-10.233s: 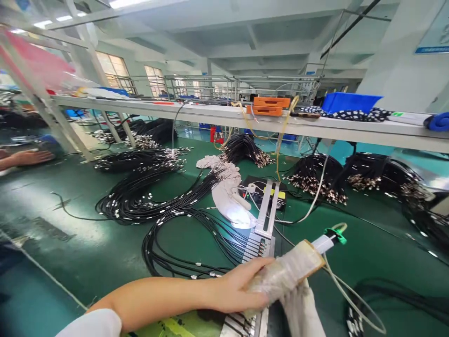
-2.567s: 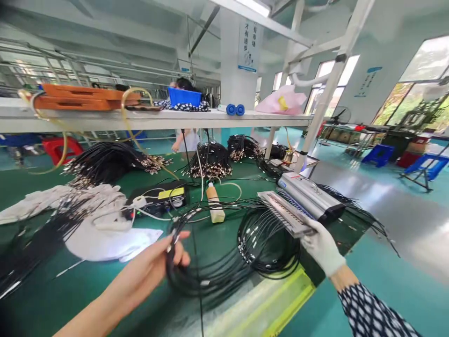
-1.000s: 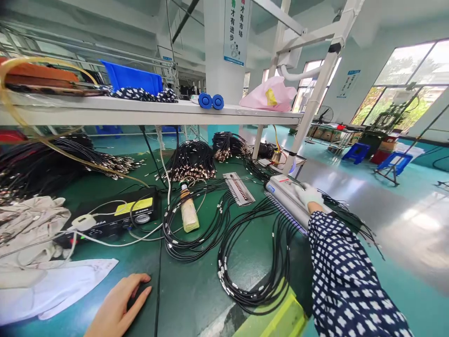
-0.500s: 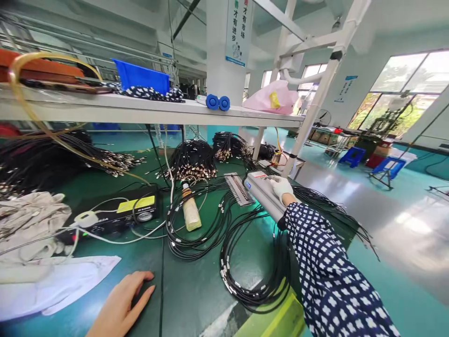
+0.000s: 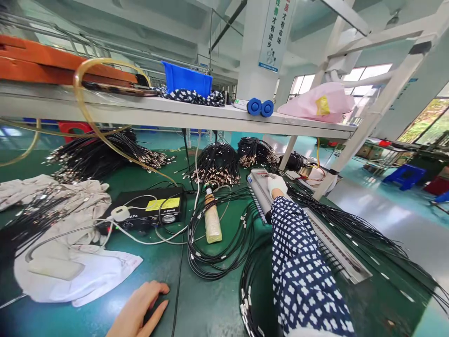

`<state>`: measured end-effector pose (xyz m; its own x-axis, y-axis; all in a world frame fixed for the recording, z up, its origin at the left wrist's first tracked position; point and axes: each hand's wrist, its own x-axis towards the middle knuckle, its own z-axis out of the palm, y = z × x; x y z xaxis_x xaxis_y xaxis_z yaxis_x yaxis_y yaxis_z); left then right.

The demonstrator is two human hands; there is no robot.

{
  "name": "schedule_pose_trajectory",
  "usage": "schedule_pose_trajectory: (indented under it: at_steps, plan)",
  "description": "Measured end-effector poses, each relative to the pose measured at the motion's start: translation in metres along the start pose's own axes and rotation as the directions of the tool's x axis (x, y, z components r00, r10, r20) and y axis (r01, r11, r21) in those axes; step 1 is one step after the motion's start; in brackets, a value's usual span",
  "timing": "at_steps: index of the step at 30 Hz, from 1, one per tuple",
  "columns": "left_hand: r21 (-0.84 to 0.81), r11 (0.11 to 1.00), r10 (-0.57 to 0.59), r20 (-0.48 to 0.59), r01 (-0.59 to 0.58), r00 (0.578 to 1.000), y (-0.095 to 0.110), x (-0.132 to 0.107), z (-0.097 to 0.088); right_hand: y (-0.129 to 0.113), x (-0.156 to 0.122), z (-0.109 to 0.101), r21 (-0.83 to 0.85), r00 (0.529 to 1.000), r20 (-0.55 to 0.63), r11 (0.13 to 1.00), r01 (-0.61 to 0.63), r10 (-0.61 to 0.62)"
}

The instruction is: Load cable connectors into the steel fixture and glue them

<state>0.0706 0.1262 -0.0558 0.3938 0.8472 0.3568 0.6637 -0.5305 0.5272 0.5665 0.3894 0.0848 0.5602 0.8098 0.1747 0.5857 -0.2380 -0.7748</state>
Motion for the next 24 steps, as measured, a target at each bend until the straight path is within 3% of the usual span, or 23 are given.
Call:
schedule_pose_trajectory:
  at_steps: [9, 12, 14, 17, 20, 22, 24]
  plan:
    - [-0.012, 0.999, -0.039, 0.014, 0.039, 0.999, 0.008, 0.003, -0.003, 0.007, 0.003, 0.008, -0.084, 0.995, 0.002, 0.992, 0.099, -0.100]
    - [-0.038, 0.998, -0.042, 0.025, 0.043, 0.999, 0.009, 0.005, -0.005, 0.005, 0.004, -0.009, -0.118, 0.993, -0.004, 0.986, 0.117, -0.119]
    - [-0.064, 0.996, -0.063, 0.016, 0.064, 0.998, 0.005, 0.004, -0.007, 0.016, -0.006, -0.036, -0.163, 0.994, -0.059, 0.983, 0.083, -0.093]
    - [-0.096, 0.990, -0.111, -0.069, 0.105, 0.991, -0.002, -0.005, -0.009, 0.063, -0.051, -0.095, -0.277, 0.983, -0.177, 0.957, -0.086, 0.037]
    - [-0.065, 0.998, 0.014, -0.104, -0.021, 0.994, 0.012, -0.013, 0.000, 0.129, -0.117, -0.148, -0.411, 0.938, -0.269, 0.855, -0.316, 0.217]
    - [-0.053, 0.975, 0.216, 0.018, -0.214, 0.976, 0.041, -0.010, 0.016, 0.166, -0.153, -0.168, -0.485, 0.928, -0.273, 0.796, -0.361, 0.255]
    - [-0.119, 0.907, 0.421, 0.220, -0.404, 0.880, 0.082, 0.003, 0.038, 0.190, -0.173, -0.175, -0.540, 0.938, -0.233, 0.768, -0.345, 0.257]
